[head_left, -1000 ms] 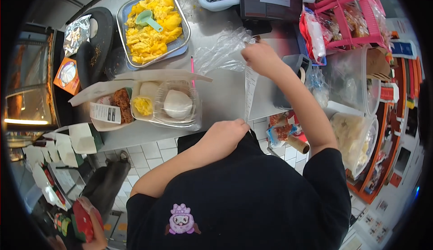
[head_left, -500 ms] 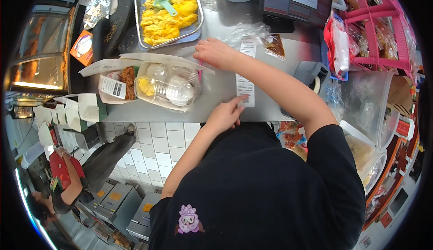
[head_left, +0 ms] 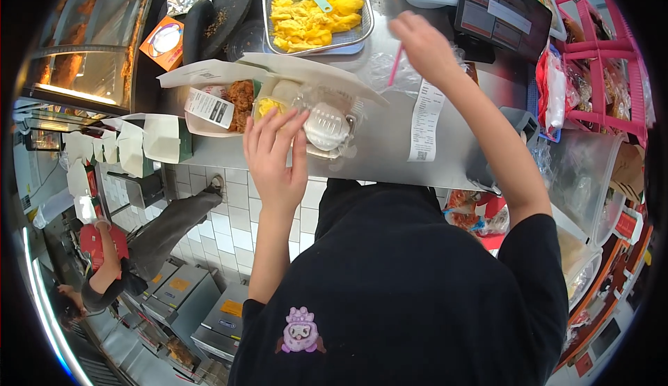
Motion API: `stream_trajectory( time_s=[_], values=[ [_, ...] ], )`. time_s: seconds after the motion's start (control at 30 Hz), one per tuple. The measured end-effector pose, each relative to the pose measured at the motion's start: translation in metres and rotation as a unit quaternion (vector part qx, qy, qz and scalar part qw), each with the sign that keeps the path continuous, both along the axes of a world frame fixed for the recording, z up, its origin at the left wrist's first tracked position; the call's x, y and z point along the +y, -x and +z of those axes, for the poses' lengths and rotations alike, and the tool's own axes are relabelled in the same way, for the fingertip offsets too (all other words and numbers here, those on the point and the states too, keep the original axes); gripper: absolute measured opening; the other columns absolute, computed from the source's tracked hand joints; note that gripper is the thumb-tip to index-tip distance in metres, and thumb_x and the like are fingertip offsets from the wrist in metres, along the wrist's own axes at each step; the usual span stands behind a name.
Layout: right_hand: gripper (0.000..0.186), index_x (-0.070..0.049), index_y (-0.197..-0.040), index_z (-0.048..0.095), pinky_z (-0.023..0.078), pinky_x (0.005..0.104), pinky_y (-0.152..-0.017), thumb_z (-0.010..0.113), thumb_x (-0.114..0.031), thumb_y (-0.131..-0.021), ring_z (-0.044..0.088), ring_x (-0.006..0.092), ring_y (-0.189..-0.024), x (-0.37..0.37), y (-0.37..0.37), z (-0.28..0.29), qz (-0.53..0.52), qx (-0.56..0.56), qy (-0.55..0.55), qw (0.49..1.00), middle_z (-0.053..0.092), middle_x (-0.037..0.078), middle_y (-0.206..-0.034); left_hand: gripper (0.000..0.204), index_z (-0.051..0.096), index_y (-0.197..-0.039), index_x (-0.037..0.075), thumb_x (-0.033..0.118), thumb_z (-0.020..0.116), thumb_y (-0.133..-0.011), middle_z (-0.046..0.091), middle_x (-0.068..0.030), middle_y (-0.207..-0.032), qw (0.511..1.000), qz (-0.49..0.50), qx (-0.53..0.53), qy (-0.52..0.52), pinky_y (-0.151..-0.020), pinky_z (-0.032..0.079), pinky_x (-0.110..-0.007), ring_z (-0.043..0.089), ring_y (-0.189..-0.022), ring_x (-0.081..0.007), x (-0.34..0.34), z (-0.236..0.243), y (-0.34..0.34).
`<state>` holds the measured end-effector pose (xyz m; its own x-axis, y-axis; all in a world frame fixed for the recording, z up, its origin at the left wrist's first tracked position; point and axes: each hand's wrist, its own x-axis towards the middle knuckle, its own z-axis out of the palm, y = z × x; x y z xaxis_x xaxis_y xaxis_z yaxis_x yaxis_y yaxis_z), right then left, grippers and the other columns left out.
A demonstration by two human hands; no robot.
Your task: Packing fried chicken, rice, and sides into takeout containers and marking a receipt.
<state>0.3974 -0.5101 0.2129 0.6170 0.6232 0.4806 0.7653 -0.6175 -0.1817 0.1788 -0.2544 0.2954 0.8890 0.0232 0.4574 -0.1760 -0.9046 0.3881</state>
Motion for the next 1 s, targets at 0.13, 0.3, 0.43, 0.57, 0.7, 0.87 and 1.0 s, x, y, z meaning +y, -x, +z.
stream_trajectory(
  time_s=[0.13,0.3,0.43,0.57,0.7,0.87,1.0],
  values=[
    [0.012,-0.005,-0.097,0.06,0.052,0.0389,-0.074,0.067,-0.006,-0.087,0.064,0.0277,-0.089,0.0,0.023,0.049,-0.122,-0.009,-0.142,0.982,0.061,0.012,-0.093,0.021,0.07,-0.107,0.011,0.012,0.073,-0.086,0.063,-0.0077,-0.111,0.993,0.028,0.085,0.075,-0.102,0.044,-0.045,0.059,-0.112,-0.0315,0.019,-0.045,0.033],
    [0.021,-0.005,-0.089,0.064,0.047,0.0337,-0.06,0.076,-0.023,-0.088,0.061,0.0228,-0.065,0.022,0.145,0.04,-0.174,0.321,-0.176,0.914,0.06,0.011,-0.074,0.044,0.059,-0.124,0.007,0.021,0.077,-0.086,0.056,-0.0143,-0.122,0.975,0.051,0.116,0.185,-0.094,0.046,-0.043,0.057,-0.111,-0.0331,0.027,-0.077,0.043],
    [0.027,-0.002,-0.096,0.064,0.047,0.028,-0.061,0.072,-0.027,-0.092,0.061,0.0164,-0.065,0.067,0.198,0.022,-0.192,0.561,-0.105,0.798,0.059,0.008,-0.071,0.057,0.05,-0.134,0.004,0.024,0.077,-0.088,0.052,-0.017,-0.127,0.939,0.042,0.164,0.3,-0.094,0.047,-0.041,0.056,-0.114,-0.0324,0.033,-0.076,0.035],
    [0.035,0.004,-0.111,0.058,0.05,0.0269,-0.065,0.07,-0.025,-0.094,0.062,0.0113,-0.071,0.09,0.21,0.0,-0.249,0.617,-0.384,0.64,0.066,0.005,-0.078,0.058,0.049,-0.138,0.005,0.023,0.075,-0.089,0.053,-0.0154,-0.126,0.956,0.025,0.203,0.209,-0.093,0.047,-0.04,0.055,-0.116,-0.0294,0.047,-0.068,0.025],
    [0.028,0.003,-0.112,0.059,0.05,0.0259,-0.066,0.066,-0.019,-0.096,0.062,0.0103,-0.076,0.093,0.209,-0.015,-0.249,0.552,-0.404,0.685,0.067,0.006,-0.087,0.051,0.051,-0.137,0.004,0.016,0.071,-0.092,0.056,-0.0133,-0.119,0.935,-0.022,0.239,0.263,-0.092,0.049,-0.038,0.056,-0.113,-0.0259,0.068,-0.071,0.015],
    [0.024,0.002,-0.112,0.06,0.05,0.0252,-0.067,0.063,-0.017,-0.098,0.061,0.0092,-0.078,0.102,0.211,-0.012,-0.284,0.588,-0.412,0.635,0.067,0.005,-0.089,0.048,0.053,-0.137,0.003,0.006,0.068,-0.091,0.057,-0.0132,-0.113,0.907,-0.012,0.292,0.305,-0.083,0.054,-0.032,0.061,-0.097,-0.0198,0.071,-0.073,0.013],
    [0.019,-0.002,-0.107,0.06,0.048,0.0255,-0.068,0.061,-0.019,-0.101,0.059,0.0094,-0.076,0.103,0.208,-0.022,-0.258,0.585,-0.493,0.59,0.064,0.003,-0.088,0.051,0.053,-0.137,0.004,0.003,0.07,-0.089,0.057,-0.0123,-0.113,0.852,0.028,0.292,0.433,-0.077,0.055,-0.028,0.063,-0.088,-0.0147,0.069,-0.083,0.014]
  ],
)
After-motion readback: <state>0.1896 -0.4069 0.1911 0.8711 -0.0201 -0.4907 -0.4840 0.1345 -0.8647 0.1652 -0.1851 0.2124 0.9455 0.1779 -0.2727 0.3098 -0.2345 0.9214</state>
